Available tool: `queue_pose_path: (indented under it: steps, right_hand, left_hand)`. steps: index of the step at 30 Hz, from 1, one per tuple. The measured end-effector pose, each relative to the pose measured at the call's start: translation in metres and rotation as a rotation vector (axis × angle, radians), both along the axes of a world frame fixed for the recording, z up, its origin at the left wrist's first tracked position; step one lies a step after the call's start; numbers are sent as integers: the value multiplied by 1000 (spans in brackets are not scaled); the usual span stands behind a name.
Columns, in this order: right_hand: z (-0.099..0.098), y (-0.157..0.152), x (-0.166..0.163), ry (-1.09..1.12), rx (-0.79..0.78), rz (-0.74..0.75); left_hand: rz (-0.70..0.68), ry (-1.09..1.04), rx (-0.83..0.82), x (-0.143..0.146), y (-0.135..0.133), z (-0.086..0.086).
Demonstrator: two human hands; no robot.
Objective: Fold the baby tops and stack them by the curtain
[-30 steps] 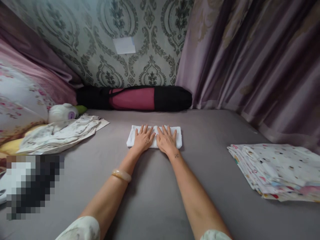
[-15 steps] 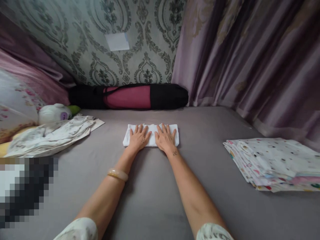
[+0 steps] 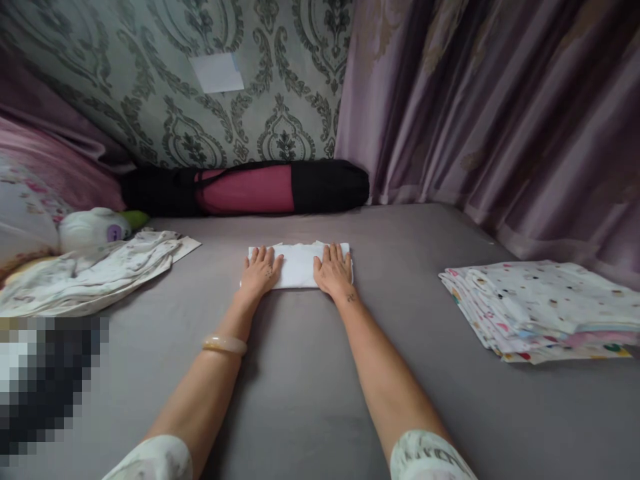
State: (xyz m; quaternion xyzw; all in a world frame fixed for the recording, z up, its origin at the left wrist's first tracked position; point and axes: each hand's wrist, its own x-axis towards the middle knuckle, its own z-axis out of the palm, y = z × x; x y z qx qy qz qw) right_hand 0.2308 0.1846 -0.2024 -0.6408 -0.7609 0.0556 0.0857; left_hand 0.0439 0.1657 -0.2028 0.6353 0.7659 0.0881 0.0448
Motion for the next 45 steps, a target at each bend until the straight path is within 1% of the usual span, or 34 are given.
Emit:
queue_pose_path:
  steps: [4,9,12,16,21,25,28,30,32,36,38,41,45]
  right_hand:
    - [-4,4,4,-10,-25,9]
    - [-7,9,14,1,-1,-62]
    - [-8,11,19,-5,-18,-61]
    - [-8,11,21,-5,-28,-51]
    - [-8,13,21,2,-46,-62]
    - [-2,16,22,-11,-91,-58]
    - [1,16,22,-45,-50,-46]
    - [0,16,22,-62,-36,-46]
    - [-4,17,22,-63,-55,-54]
    - [-10,19,24,-45,-62,-60]
    - [-7,19,24,-46,-79,-63]
    - [3,14,17,-59,-86,-53]
    - [11,3,-2,-35,-58,35]
  left_hand:
    - [5,-24,-9,-10,1,-3]
    - [43,-51,-16,-26,0,-5]
    - [65,-98,-37,-34,0,-7]
    - [74,-126,-50,-36,0,-8]
    - [89,-153,-47,-35,1,-6]
    - [84,-180,2,-39,1,-3]
    - [98,-195,60,-42,1,-2]
    - [97,-197,76,-44,1,-3]
    - [96,-194,70,-46,1,-4]
    - [140,-195,61,-50,2,-5]
    - [153,-203,81,-51,2,-6]
    - [168,-228,131,-53,1,-5]
    - [169,-240,170,-53,0,-4]
